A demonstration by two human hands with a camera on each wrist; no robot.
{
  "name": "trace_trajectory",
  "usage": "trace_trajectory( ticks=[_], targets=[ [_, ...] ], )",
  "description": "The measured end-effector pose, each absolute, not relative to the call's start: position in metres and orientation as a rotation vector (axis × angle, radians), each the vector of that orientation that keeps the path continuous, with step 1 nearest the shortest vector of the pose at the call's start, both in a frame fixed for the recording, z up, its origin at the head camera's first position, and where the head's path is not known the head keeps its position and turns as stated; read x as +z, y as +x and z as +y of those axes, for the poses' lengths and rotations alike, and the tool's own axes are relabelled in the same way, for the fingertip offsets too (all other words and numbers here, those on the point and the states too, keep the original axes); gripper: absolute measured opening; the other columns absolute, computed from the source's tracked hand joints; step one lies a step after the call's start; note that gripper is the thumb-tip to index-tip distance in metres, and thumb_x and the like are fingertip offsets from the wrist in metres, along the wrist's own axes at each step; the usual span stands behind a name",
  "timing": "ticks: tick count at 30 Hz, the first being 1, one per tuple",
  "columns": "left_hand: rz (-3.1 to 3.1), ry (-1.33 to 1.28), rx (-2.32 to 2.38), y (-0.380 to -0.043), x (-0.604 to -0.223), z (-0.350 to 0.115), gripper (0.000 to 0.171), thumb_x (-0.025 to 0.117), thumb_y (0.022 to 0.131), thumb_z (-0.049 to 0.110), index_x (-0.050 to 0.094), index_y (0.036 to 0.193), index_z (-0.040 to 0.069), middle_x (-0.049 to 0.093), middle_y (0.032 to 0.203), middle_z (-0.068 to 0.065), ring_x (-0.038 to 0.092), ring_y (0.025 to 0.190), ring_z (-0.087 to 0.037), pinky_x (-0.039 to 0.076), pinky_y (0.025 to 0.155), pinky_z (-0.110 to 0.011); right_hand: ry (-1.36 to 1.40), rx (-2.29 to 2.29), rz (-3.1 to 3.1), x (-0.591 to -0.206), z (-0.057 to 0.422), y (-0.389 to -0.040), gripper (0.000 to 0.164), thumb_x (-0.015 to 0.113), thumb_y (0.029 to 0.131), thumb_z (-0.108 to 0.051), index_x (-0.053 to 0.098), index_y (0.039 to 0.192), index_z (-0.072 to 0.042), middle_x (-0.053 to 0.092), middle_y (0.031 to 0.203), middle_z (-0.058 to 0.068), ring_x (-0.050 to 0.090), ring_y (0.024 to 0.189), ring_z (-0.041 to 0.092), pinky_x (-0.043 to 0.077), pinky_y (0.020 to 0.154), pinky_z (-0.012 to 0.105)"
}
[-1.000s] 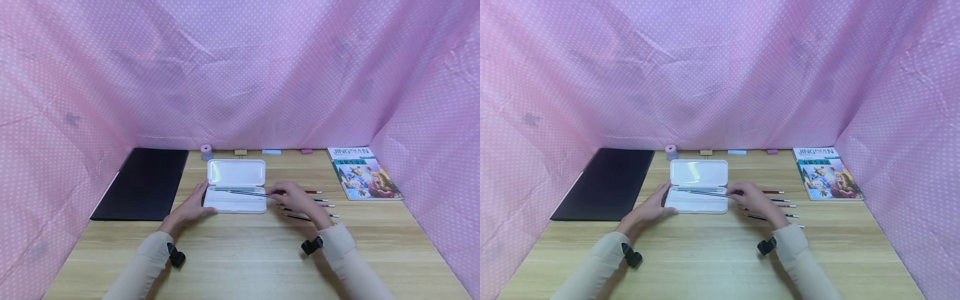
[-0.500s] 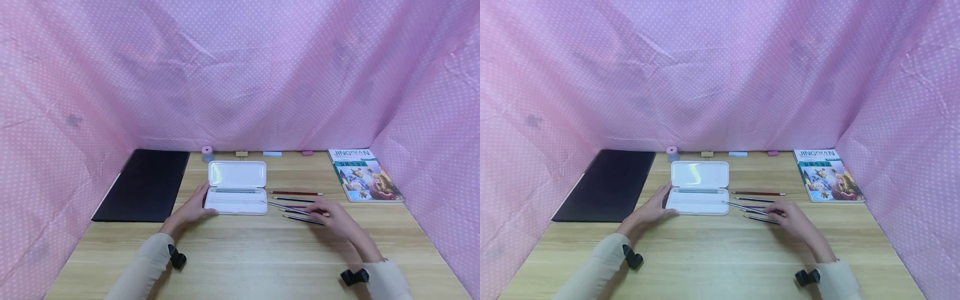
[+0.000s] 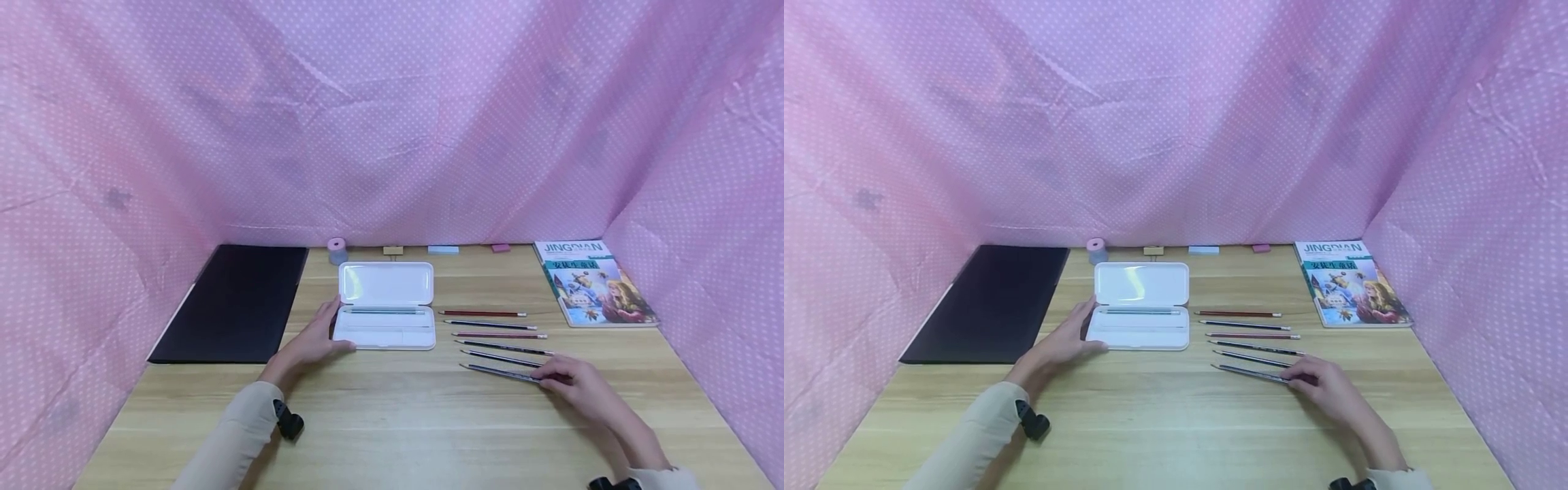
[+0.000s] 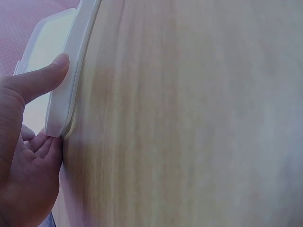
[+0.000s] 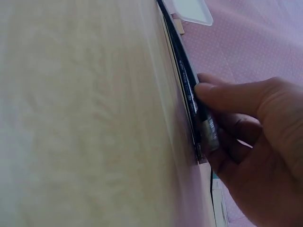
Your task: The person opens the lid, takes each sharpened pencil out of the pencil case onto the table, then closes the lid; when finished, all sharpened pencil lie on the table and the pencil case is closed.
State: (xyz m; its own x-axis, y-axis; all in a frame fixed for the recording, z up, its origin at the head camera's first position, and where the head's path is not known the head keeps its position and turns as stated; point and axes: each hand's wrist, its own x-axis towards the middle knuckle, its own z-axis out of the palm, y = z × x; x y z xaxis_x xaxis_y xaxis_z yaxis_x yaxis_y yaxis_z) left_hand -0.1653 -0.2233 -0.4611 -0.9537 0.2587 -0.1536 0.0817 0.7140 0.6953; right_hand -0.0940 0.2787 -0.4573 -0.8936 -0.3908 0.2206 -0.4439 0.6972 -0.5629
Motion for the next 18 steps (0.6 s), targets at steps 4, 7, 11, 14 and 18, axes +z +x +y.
trace_trajectory(
  ticks=[4,7,11,14,18],
  targets=[
    [2.684,0.286,1.071,-0.1657,-0.461,-0.2228,0.112,0.074,0.071,0.049,-0.001,0.149,0.023,0.018,0.148,-0.006,0.019,0.135,-0.025,0.015,0.109,-0.049,0.66,0.957,-2.874,-0.4573,0.2826,-0.0927,0.026,0.072,0.075,-0.003,0.072,0.091,-0.025,0.064,0.09,-0.013,0.057,0.085,0.003,0.047,0.074,0.022],
    [2.685,0.285,1.074,-0.1661,-0.4612,-0.2229,0.111,0.074,0.071,0.049,0.0,0.149,0.022,0.017,0.149,-0.007,0.018,0.136,-0.025,0.015,0.109,-0.049,0.629,0.963,-2.903,-0.4579,0.2847,-0.0923,0.026,0.071,0.076,-0.004,0.072,0.092,-0.024,0.064,0.091,-0.012,0.057,0.085,0.003,0.047,0.073,0.023],
    [2.696,0.288,1.062,-0.1662,-0.4618,-0.2234,0.11,0.074,0.071,0.047,0.0,0.149,0.022,0.02,0.147,-0.006,0.02,0.135,-0.024,0.016,0.109,-0.048,0.613,0.951,-2.904,-0.4594,0.2862,-0.0921,0.026,0.07,0.077,-0.004,0.072,0.093,-0.024,0.064,0.092,-0.011,0.056,0.086,0.003,0.047,0.074,0.023],
    [2.699,0.293,1.058,-0.1655,-0.4615,-0.2234,0.11,0.074,0.072,0.047,0.0,0.149,0.022,0.021,0.146,-0.006,0.021,0.134,-0.024,0.016,0.109,-0.048,0.608,0.946,-2.896,-0.4607,0.2868,-0.0916,0.026,0.071,0.077,-0.005,0.072,0.093,-0.025,0.064,0.092,-0.012,0.056,0.086,0.003,0.047,0.074,0.022],
    [2.693,0.285,1.066,-0.1646,-0.461,-0.2231,0.11,0.075,0.072,0.046,0.0,0.149,0.023,0.02,0.147,-0.005,0.02,0.135,-0.024,0.015,0.109,-0.049,0.621,0.92,-2.876,-0.461,0.2861,-0.0904,0.025,0.072,0.076,-0.006,0.071,0.093,-0.024,0.064,0.092,-0.012,0.057,0.087,0.004,0.046,0.075,0.022]
  ],
)
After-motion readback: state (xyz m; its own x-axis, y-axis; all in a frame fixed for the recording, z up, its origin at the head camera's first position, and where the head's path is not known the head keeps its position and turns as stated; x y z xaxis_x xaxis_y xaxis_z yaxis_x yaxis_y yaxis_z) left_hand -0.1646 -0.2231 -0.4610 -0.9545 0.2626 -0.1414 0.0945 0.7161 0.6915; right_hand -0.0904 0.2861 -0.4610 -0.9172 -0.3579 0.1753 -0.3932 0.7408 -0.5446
